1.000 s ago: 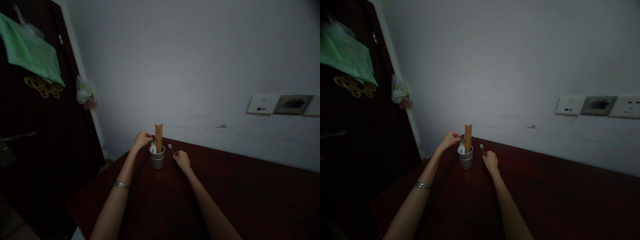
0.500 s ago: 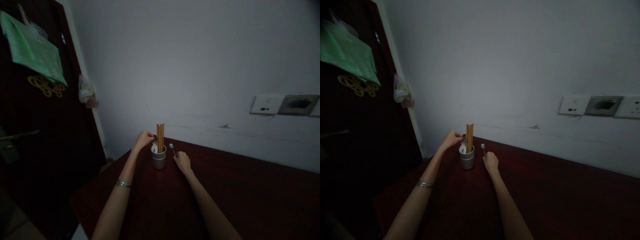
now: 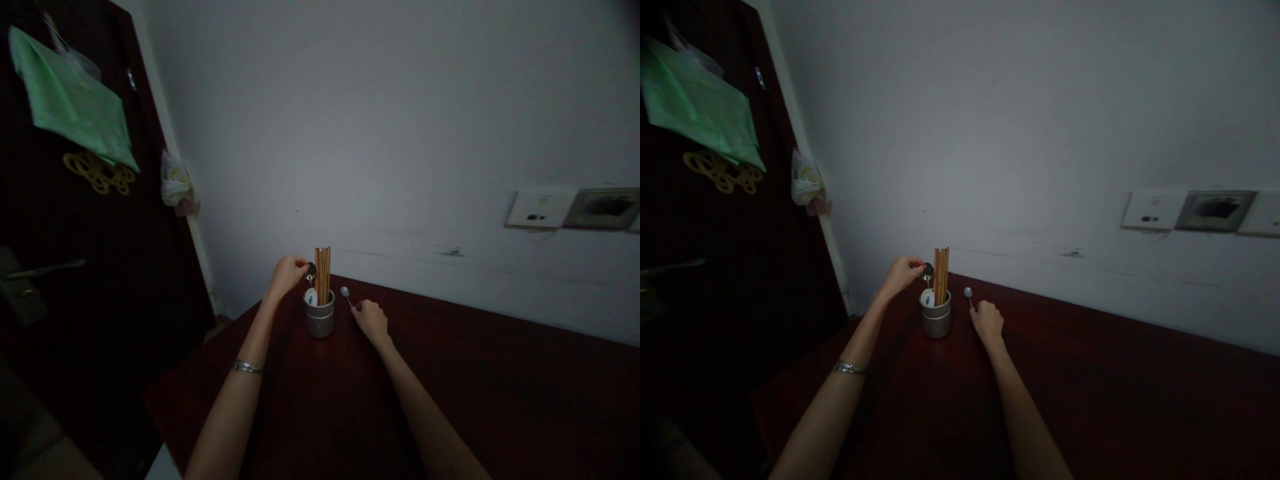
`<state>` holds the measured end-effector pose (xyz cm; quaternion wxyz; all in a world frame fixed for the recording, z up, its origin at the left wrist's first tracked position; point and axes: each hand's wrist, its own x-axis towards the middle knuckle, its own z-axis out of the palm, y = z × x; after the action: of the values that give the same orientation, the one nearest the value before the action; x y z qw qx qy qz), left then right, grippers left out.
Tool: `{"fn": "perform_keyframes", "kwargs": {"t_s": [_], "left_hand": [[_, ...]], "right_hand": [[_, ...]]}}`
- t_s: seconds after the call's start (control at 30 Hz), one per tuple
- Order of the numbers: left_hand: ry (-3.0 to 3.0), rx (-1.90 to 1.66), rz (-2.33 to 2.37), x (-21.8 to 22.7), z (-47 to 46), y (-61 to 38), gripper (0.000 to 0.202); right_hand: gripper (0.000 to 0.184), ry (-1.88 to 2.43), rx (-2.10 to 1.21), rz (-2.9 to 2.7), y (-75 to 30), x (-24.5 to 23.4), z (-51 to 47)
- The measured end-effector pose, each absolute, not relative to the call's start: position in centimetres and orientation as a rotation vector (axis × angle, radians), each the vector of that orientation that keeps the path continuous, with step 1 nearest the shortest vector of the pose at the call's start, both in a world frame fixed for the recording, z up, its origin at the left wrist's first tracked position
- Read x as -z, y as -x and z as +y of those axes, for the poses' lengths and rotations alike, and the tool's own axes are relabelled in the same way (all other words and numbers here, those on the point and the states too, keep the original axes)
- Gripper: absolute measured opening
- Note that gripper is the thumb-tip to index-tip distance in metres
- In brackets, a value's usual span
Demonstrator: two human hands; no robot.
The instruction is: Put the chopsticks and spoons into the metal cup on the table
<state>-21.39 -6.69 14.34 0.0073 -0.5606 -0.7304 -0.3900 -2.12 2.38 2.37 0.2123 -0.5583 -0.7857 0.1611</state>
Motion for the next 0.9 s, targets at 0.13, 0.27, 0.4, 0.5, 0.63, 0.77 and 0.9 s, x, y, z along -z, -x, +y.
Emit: {"fn": "perform_keyframes", "kwargs": {"t_s": [0.13, 0.27, 0.4, 0.5, 0.63, 0.77, 0.9], "left_hand": [[1.658, 1.155, -2.015, -15.6, -7.6, 20.7, 0.023], [1.569, 1.218, -1.852, -16.8, -8.5, 19.8, 0.022], [1.486, 1.312, -1.678, -18.0, -9.6, 18.7, 0.021], [1.436, 1.396, -1.531, -18.8, -10.5, 18.0, 0.020], [1.358, 1.544, -1.395, -19.8, -11.6, 16.7, 0.018], [1.284, 1.760, -1.333, -20.4, -12.0, 15.5, 0.017], [1.257, 1.925, -1.328, -20.4, -11.7, 15.2, 0.019]], "right_hand": [[0.035, 1.529, -0.434, -2.113, 1.6, -3.8, 2.6], [0.037, 1.503, -0.408, -2.025, 1.0, -6.0, 2.5], [0.036, 1.361, -0.411, -1.990, 0.9, -8.7, 2.1], [0.031, 1.161, -0.451, -1.991, 1.3, -10.7, 1.5], [0.033, 0.814, -0.515, -2.017, 2.1, -13.1, -0.5], [0.042, 0.422, -0.626, -2.000, 2.5, -15.2, -3.2], [0.037, 0.295, -0.918, -2.043, 2.0, -16.3, -4.6]]}}
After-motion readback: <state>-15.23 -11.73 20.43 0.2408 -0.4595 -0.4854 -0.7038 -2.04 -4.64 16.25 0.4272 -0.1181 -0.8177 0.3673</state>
